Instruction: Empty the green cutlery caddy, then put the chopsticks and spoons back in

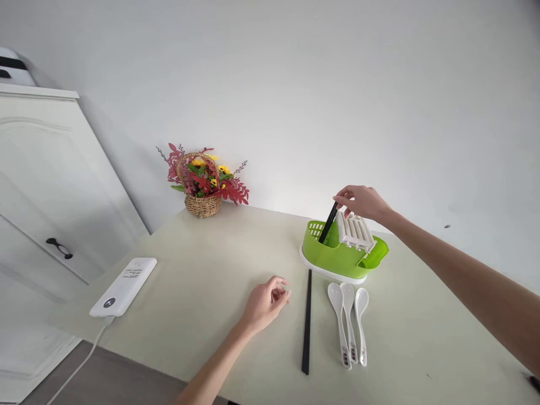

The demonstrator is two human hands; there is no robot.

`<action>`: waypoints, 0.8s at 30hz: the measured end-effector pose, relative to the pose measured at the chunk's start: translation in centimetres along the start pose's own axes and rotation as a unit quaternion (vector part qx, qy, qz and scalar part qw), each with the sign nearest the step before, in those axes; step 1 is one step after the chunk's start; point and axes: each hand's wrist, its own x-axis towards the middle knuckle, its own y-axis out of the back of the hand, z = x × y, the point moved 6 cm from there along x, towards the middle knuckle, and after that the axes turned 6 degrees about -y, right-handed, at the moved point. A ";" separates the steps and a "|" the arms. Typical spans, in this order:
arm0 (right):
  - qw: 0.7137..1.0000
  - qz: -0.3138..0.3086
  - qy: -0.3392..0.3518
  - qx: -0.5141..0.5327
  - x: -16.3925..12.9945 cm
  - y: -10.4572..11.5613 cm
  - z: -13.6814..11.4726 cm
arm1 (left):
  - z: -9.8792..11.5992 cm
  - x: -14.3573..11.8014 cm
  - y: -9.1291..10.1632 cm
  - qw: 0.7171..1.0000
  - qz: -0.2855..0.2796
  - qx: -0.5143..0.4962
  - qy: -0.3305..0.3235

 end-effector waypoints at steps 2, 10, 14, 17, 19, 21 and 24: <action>0.999 0.041 -0.007 -0.016 -0.5 0.7 -0.2 | 0.1 0.0 0.0 1.000 0.000 0.001 0.002; 0.998 0.006 0.070 -0.003 -8.2 0.0 -2.8 | 0.2 0.0 0.0 1.000 0.002 0.001 0.009; 0.991 -0.102 0.063 -0.064 -12.0 -3.3 -2.9 | 0.4 0.1 0.0 1.000 0.004 0.009 0.007; 0.978 -0.157 0.060 -0.127 -14.6 -6.1 -2.4 | 0.5 0.0 0.0 1.000 0.008 0.008 0.001; 0.972 -0.180 0.052 -0.144 -16.1 -7.7 -1.9 | 0.4 0.0 0.0 1.000 0.010 0.005 -0.005; 0.965 -0.205 0.038 -0.160 -17.4 -9.3 -1.3 | 0.3 -0.1 0.0 1.000 0.012 0.000 -0.013; 0.955 -0.238 0.008 -0.177 -18.8 -11.5 -0.4 | 0.2 -0.1 0.0 1.000 0.015 -0.010 -0.021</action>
